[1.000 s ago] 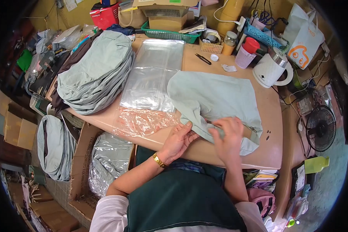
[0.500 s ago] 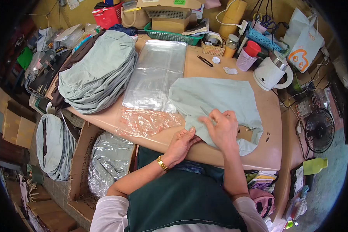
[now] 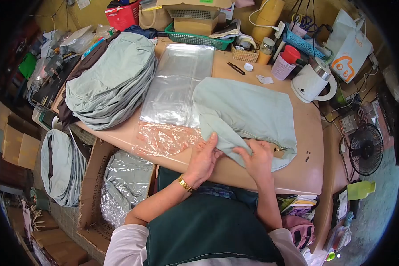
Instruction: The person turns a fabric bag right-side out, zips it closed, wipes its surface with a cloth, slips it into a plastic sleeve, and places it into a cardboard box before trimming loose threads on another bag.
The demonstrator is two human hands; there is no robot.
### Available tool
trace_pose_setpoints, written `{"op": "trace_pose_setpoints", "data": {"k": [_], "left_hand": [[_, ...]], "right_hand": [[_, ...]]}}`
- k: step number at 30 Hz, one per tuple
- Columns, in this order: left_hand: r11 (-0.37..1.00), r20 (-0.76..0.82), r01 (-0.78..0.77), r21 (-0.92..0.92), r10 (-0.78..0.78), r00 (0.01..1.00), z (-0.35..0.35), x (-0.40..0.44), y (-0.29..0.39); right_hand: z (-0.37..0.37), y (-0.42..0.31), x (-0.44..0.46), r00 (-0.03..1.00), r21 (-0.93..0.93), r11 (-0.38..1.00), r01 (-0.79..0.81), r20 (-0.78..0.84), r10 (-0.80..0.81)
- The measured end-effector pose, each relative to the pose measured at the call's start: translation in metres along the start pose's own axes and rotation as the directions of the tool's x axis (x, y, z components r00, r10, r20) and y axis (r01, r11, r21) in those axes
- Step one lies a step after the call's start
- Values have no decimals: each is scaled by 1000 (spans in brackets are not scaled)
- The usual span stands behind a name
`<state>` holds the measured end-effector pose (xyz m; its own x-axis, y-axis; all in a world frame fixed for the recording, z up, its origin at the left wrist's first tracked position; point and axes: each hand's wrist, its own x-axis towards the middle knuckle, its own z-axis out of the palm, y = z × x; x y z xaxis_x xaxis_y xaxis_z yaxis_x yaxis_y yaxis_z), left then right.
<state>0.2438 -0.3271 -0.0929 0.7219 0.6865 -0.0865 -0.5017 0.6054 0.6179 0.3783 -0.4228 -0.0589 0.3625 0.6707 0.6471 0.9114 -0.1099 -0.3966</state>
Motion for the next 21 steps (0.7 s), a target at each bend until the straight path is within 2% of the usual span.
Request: {"op": "trace_pose_setpoints", "data": {"k": [2, 4, 6, 7, 9, 10, 12, 14, 16, 18, 19, 21], "left_hand": [[1000, -33, 17, -20, -18, 999, -8, 5, -3], [999, -62, 36, -36, -38, 997, -11, 6, 0], [992, 60, 97, -87, -92, 994, -10, 5, 5], [991, 62, 99, -88, -94, 994, -9, 4, 0], [972, 88, 96, 213, -117, 989, -6, 0, -11], [972, 86, 95, 214, -116, 990, -7, 0, -9], [987, -3, 163, 8, -163, 987, -11, 1, 0], [992, 0, 128, -18, -128, 992, -14, 3, 12], [994, 0, 94, -52, -94, 996, -19, 2, 17], [998, -109, 65, 1, -65, 992, -26, 4, 16], [998, -108, 70, 2, -70, 992, -26, 3, 15], [997, -121, 22, -76, -31, 992, -25, 4, 12]], "right_hand": [[-6, 15, -9, 983, 59, 994, -87, 167, 76], [-5, 19, -8, 987, 80, 993, -86, 144, 74], [-3, 19, -3, 991, 100, 991, -85, 116, 73], [-3, 16, 2, 992, 81, 994, -74, 106, 65], [-4, 8, 9, 994, 64, 996, -60, 97, 53], [-5, 2, 12, 996, 109, 993, -33, 89, 24], [-7, 1, 9, 997, 157, 987, -15, 75, 3], [-20, 15, 0, 962, 93, 989, -111, 259, 84], [-18, 37, -15, 964, 54, 992, -115, 245, 99], [-17, 50, -23, 967, 15, 993, -119, 228, 113], [-18, 53, -25, 972, 18, 994, -106, 214, 100], [-20, 53, -24, 977, 19, 995, -97, 192, 92]]}}
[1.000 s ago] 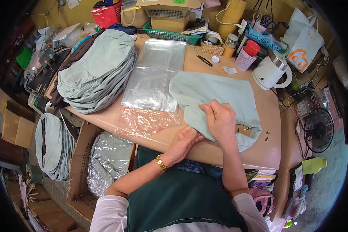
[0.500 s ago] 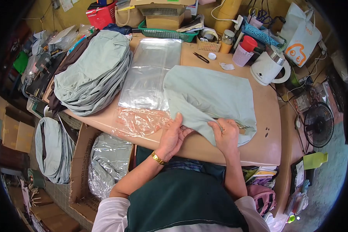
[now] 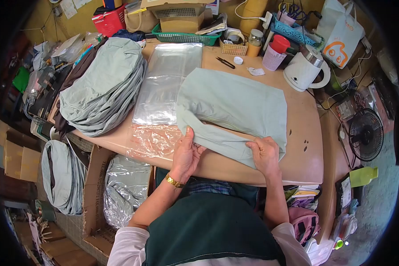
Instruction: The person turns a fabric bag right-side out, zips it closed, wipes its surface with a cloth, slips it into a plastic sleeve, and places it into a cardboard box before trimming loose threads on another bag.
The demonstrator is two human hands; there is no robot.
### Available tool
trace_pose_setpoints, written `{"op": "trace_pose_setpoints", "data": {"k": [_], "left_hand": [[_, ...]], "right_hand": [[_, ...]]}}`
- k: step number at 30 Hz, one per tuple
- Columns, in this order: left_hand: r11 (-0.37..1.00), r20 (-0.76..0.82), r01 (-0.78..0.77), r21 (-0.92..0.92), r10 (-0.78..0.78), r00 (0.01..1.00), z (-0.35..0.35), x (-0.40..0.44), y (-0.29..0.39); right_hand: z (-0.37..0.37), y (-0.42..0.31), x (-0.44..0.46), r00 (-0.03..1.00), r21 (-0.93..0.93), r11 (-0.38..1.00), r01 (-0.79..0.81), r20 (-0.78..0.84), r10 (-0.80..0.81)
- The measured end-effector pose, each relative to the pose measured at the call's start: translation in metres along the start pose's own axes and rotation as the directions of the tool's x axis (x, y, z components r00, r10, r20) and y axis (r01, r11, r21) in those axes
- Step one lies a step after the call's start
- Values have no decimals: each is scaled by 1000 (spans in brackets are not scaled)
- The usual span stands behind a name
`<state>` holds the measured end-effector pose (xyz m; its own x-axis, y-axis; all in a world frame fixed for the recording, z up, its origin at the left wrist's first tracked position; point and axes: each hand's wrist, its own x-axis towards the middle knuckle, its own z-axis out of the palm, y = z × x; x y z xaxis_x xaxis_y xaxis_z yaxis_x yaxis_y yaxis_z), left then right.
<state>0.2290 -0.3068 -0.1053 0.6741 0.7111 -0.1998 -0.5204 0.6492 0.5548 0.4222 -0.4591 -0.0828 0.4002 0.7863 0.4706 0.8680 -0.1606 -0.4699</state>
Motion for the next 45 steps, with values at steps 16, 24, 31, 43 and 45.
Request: {"op": "trace_pose_setpoints", "data": {"k": [16, 24, 31, 43, 45], "left_hand": [[881, 165, 120, 458, -216, 962, 24, -11, -24], [973, 193, 152, 173, -185, 964, -10, 0, -29], [955, 123, 86, 283, -125, 985, -4, -6, -40], [992, 171, -29, 121, 7, 985, 26, -8, -28], [990, 202, -65, 124, 39, 979, 28, -9, -33]], "right_hand": [[13, -22, 37, 994, 106, 989, 103, 28, -106], [1, -24, 21, 986, 38, 993, 114, 121, -118], [-7, 16, -7, 984, 95, 995, -9, 179, -8], [11, -22, -14, 984, 89, 987, 137, -128, -125], [20, -15, -19, 985, 55, 990, 134, -117, -127]]}}
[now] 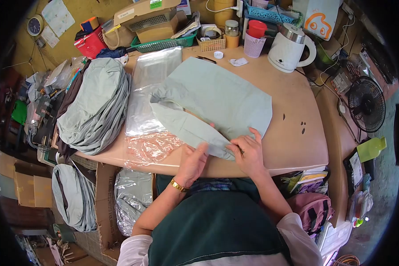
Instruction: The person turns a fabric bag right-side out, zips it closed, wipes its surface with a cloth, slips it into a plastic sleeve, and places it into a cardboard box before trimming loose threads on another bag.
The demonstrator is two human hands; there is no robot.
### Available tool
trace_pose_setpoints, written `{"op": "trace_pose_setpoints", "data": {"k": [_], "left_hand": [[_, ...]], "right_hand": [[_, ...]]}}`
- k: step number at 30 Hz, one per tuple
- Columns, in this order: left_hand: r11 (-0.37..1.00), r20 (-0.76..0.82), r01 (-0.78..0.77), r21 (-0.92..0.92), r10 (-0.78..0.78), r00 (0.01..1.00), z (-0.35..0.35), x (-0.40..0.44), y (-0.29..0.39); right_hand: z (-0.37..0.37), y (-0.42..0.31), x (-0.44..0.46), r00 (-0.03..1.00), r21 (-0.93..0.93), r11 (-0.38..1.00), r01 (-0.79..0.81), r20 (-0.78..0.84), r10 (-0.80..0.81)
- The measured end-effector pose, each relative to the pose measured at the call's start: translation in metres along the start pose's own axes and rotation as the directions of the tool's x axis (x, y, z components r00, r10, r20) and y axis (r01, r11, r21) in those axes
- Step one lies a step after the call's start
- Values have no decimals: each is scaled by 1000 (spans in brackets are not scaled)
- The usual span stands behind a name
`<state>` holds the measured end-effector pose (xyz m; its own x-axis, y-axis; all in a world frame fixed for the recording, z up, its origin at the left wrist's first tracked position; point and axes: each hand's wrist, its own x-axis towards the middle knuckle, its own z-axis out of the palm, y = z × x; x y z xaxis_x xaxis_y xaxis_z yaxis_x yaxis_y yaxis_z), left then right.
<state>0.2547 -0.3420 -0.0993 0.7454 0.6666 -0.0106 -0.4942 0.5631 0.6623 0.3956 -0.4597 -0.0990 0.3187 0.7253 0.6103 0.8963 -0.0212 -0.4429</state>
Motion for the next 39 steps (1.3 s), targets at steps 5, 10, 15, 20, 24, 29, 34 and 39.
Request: {"op": "trace_pose_setpoints", "data": {"k": [5, 10, 15, 20, 24, 29, 34, 39], "left_hand": [[837, -26, 199, 510, -217, 976, -9, 2, -23], [822, 173, 165, 545, -303, 937, -9, -4, -13], [399, 252, 216, 891, -831, 496, 49, -18, 51], [-131, 677, -670, 731, 9, 736, 67, 24, 9], [-275, 546, -577, 769, -188, 817, 63, 42, -46], [-46, 541, -547, 836, -99, 835, 74, 54, -29], [-72, 577, -575, 815, 4, 817, 89, 55, -16], [-212, 530, -508, 835, 61, 846, 85, 61, -12]], "right_hand": [[4, 7, 10, 995, 114, 991, -65, -63, 72], [-5, 23, 42, 998, -7, 999, 40, 58, -40], [-28, 20, 58, 968, 35, 975, 219, 115, -222], [-31, 51, 19, 747, 522, 799, -297, -393, 535], [-28, 56, -27, 597, 764, 595, -250, -362, 716], [-29, 16, -56, 569, 929, -15, -371, 240, 786], [-6, 8, -38, 529, 864, -346, -365, 499, 687], [13, 27, -40, 585, 933, -302, -194, 357, 728]]}}
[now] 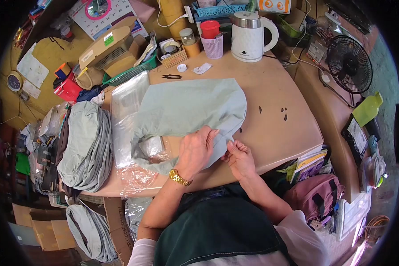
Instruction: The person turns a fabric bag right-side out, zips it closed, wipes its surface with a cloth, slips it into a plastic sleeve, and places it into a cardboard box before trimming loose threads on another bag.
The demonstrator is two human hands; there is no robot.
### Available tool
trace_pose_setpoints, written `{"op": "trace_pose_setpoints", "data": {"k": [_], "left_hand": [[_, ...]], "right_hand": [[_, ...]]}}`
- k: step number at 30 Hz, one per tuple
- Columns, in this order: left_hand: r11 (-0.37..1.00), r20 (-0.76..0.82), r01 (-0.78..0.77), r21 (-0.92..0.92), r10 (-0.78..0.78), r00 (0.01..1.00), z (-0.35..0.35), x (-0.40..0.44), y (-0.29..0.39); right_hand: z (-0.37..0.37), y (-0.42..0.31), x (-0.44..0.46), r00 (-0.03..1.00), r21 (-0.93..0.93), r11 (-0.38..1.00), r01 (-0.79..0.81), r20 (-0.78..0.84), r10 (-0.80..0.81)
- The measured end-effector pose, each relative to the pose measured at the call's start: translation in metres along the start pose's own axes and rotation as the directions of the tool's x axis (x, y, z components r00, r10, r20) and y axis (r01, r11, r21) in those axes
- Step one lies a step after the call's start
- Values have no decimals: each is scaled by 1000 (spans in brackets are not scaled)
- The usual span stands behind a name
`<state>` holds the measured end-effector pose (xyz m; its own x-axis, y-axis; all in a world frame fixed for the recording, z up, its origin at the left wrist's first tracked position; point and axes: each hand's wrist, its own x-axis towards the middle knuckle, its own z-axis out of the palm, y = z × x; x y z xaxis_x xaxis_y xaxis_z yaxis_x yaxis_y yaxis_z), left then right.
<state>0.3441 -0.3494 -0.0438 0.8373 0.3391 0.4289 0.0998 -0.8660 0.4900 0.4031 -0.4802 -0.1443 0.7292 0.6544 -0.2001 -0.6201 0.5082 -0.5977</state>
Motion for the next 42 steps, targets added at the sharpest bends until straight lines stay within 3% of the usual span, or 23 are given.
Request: {"op": "trace_pose_setpoints", "data": {"k": [5, 7, 9, 11, 12, 13, 14, 15, 17, 18, 20, 22, 23, 25, 26, 31, 32, 33, 34, 36, 38, 40, 42], "left_hand": [[999, -1, 44, -3, -44, 999, 9, -1, 2], [1000, 39, 16, -27, -15, 999, 9, -3, 6], [999, 75, -7, -51, 11, 997, -3, -6, 9], [999, 411, 7, 50, -27, 911, -36, -9, 3], [999, 410, 11, 52, -32, 912, -47, -18, -15], [989, 594, -50, 138, -42, 804, -57, -31, -41], [969, 750, -129, 208, -73, 657, -65, -42, -56], [970, 747, -124, 210, -77, 660, -71, -50, -60], [974, 709, -191, 118, 52, 703, -79, -66, -62], [981, 640, -186, 47, 114, 760, -78, -69, -61], [999, 614, -54, 2, 41, 788, -75, -62, -55], [999, 582, 41, -20, -22, 813, -72, -51, -55], [999, 578, 45, -22, -24, 816, -70, -54, -61], [931, 498, -114, 348, -81, 863, -71, -59, -75], [892, 526, -63, 448, -206, 825, -79, -61, -77], [913, 627, 26, 408, -301, 718, -101, -91, -70], [973, 662, 64, 221, -198, 723, -113, -89, -69], [995, 677, 98, 24, -88, 731, -127, -86, -67], [933, 625, 339, -124, -192, 757, -142, -77, -67], [959, 60, 275, -71, -271, 961, -145, -71, -103], [980, -125, 198, 3, -196, 973, -129, -58, -147], [952, -170, 192, -239, -235, 957, -97, -36, -178], [895, -95, 282, -347, -332, 938, -74, -20, -199]], "right_hand": [[21, -10, -11, 994, 107, 994, -30, -97, 41], [44, -28, -26, 969, 224, 946, -234, -29, 246], [26, -17, -19, 982, 144, 973, -181, -30, 187], [5, -20, -13, 992, 66, 990, -123, -26, 125], [-7, -31, -9, 993, 20, 995, -97, -65, 98], [-22, -45, -6, 992, -27, 997, -71, -103, 68], [-38, -71, -10, 979, -325, 932, -163, -173, 111], [-47, -97, -16, 960, -588, 767, -256, -249, 130], [-40, -114, -25, 883, -995, 11, -95, -89, -460], [-30, -117, -28, 888, -995, 6, -98, -90, -451], [1, -117, -26, 701, -934, -166, 317, 349, -622], [35, -101, -23, 797, -867, -81, 491, 485, -359], [35, -94, -17, 797, -865, -85, 494, 490, -354], [25, -75, 0, 802, -688, -540, 485, 596, -39], [18, -77, 2, 800, -683, -543, 489, 599, -33], [9, -96, -11, 922, -614, -726, 308, 382, 68], [12, -105, -11, 920, -607, -730, 312, 386, 72], [14, -119, -9, 946, -862, -404, 305, 324, 24], [12, -132, -5, 969, -969, -9, 245, 245, 9], [-15, -147, 26, 930, -901, 328, 285, 176, -324], [0, -155, 62, 842, -878, 237, 416, 274, -464], [-2, -139, 111, 845, -828, 335, 450, 274, -458], [0, -128, 141, 922, -831, 427, 357, 239, -305]]}}
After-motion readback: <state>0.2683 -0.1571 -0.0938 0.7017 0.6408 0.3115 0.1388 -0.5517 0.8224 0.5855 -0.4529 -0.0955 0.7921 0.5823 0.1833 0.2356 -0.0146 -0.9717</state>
